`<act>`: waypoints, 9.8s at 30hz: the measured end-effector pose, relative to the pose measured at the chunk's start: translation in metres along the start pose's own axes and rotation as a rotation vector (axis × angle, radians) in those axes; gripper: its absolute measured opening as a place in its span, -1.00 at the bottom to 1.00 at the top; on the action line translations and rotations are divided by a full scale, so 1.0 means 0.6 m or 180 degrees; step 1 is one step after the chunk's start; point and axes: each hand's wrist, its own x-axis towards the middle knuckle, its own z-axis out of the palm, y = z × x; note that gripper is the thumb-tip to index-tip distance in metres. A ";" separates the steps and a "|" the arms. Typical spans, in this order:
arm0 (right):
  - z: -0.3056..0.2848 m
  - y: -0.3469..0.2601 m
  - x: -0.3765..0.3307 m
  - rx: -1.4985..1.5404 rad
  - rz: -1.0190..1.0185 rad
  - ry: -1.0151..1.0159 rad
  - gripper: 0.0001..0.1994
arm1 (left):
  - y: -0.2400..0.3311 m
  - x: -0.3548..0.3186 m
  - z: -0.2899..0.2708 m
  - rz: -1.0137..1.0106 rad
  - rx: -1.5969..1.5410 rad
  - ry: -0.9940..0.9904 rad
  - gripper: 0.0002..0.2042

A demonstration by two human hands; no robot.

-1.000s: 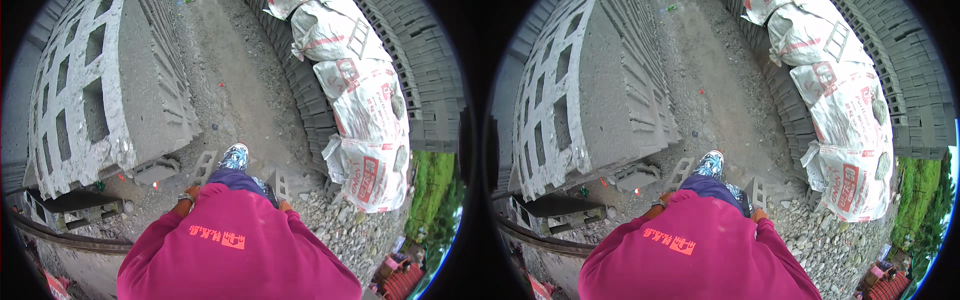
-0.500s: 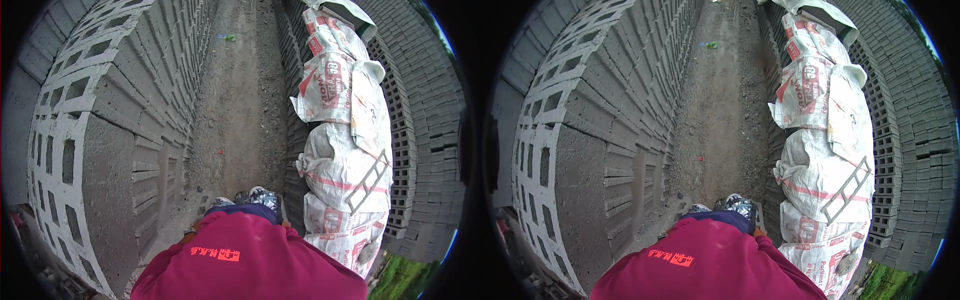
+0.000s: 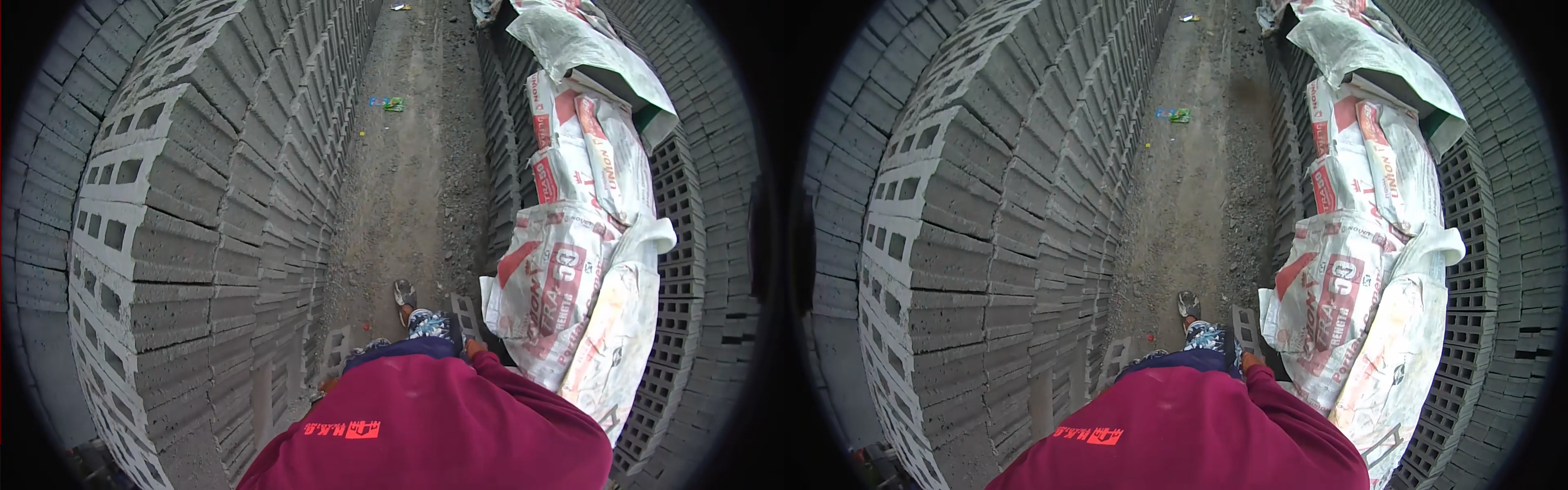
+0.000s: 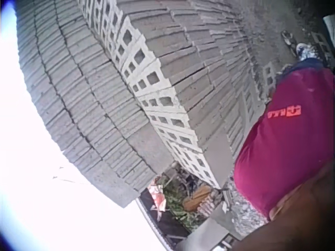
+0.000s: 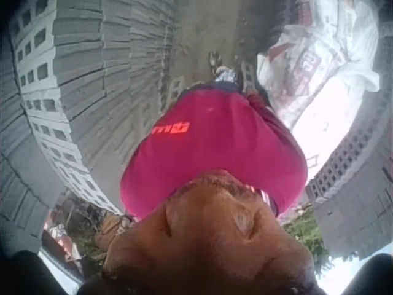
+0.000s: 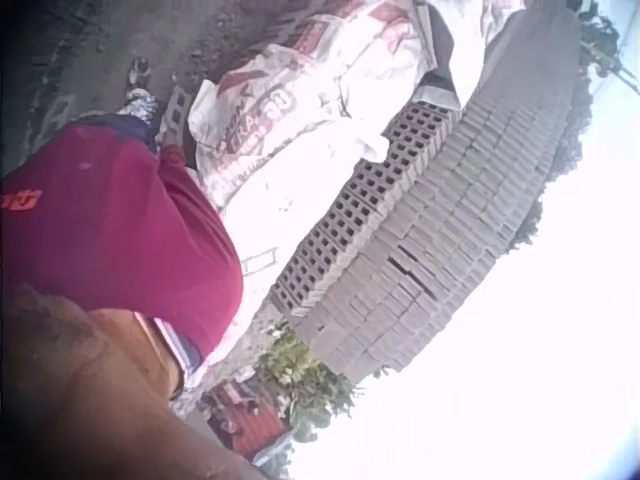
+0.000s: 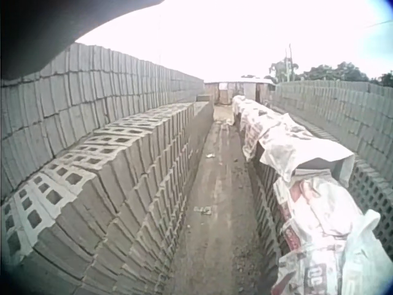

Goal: The person picks up a cinder block from a stack and carries it across an outdoor construction site, then places it onto another stack of blocks.

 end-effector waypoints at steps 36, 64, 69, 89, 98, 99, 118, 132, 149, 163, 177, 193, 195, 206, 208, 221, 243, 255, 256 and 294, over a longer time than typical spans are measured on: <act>-1.173 -0.237 1.224 0.0767 0.0313 0.0014 -0.64 | 1.072 0.729 -1.517 0.0121 0.0293 0.0255 -0.51; -2.716 -1.105 2.076 -0.2278 -0.0864 -0.0344 -0.41 | 1.555 1.181 -2.303 0.0010 -0.0994 0.0797 -0.46; -3.035 -1.443 1.876 -0.1922 -0.2239 0.2060 -0.41 | 1.635 1.186 -2.391 0.0011 -0.1086 0.1054 -0.45; -3.362 -1.966 2.130 -0.1152 -0.5231 0.4102 -0.62 | 1.819 1.076 -2.659 -0.1194 -0.1760 0.0329 -0.35; -3.033 -1.466 2.404 0.1574 -0.2668 -0.0390 -0.51 | 2.008 1.010 -2.878 -0.1142 -0.1431 0.0133 -0.44; -2.961 -1.385 2.445 0.0526 -0.2047 -0.0748 -0.41 | 2.031 0.985 -2.902 -0.1035 -0.1407 0.0311 -0.44; -3.002 -1.471 2.139 0.5250 -0.1720 -0.2364 -0.40 | 2.343 0.581 -3.008 0.0883 -0.0450 0.4284 -0.43; -3.045 -1.829 2.050 0.3928 -0.2672 -0.4250 -0.37 | 2.323 0.564 -3.132 -0.0725 -0.0605 0.5769 -0.52; -3.137 -1.731 2.123 0.1572 -0.6466 -0.0243 0.18 | 2.319 0.661 -3.451 -0.1666 -0.0641 0.5378 -0.61; -3.118 -1.725 2.121 0.1710 -0.5957 -0.0806 0.03 | 1.979 0.517 -3.530 -0.1142 0.0445 0.3767 -0.45; -3.022 -1.679 2.168 0.2956 -0.5309 -0.0020 -0.24 | 1.900 0.591 -3.599 -0.0436 0.0055 0.3660 -0.50; -2.883 -1.882 2.056 0.3348 -0.5013 -0.0493 -0.30 | 1.703 0.537 -3.667 -0.0897 0.0156 0.3652 -0.47; -2.892 -1.891 2.042 0.3079 -0.4807 -0.0710 -0.29 | 1.662 0.559 -3.664 -0.0792 0.0098 0.3783 -0.47; -2.904 -1.906 2.052 0.2472 -0.5115 -0.0537 -0.35 | 1.636 0.579 -3.665 -0.0758 0.0548 0.3963 -0.50; -2.918 -1.907 2.057 0.2215 -0.5189 -0.0609 -0.32 | 1.653 0.585 -3.664 -0.0838 0.0591 0.3978 -0.50; -3.175 -1.778 2.267 0.1983 -0.5054 0.0662 -0.27 | 1.650 0.553 -3.650 -0.1108 0.1145 0.4026 -0.45; -3.319 -1.905 2.419 0.2655 -0.4661 0.0107 0.04 | 2.165 0.711 -3.988 0.0207 0.1369 0.4263 -0.55; -3.279 -1.901 2.447 0.2795 -0.4840 0.0054 -0.11 | 2.158 0.762 -3.980 0.0340 0.0791 0.3958 -0.56; -3.281 -1.906 2.441 0.2720 -0.4847 0.0160 -0.12 | 2.156 0.758 -3.977 0.0434 0.0812 0.4091 -0.57; -3.019 -1.964 2.193 0.2154 -0.6183 0.0061 -0.07 | 1.892 0.620 -3.691 -0.0738 -0.0252 0.3828 -0.39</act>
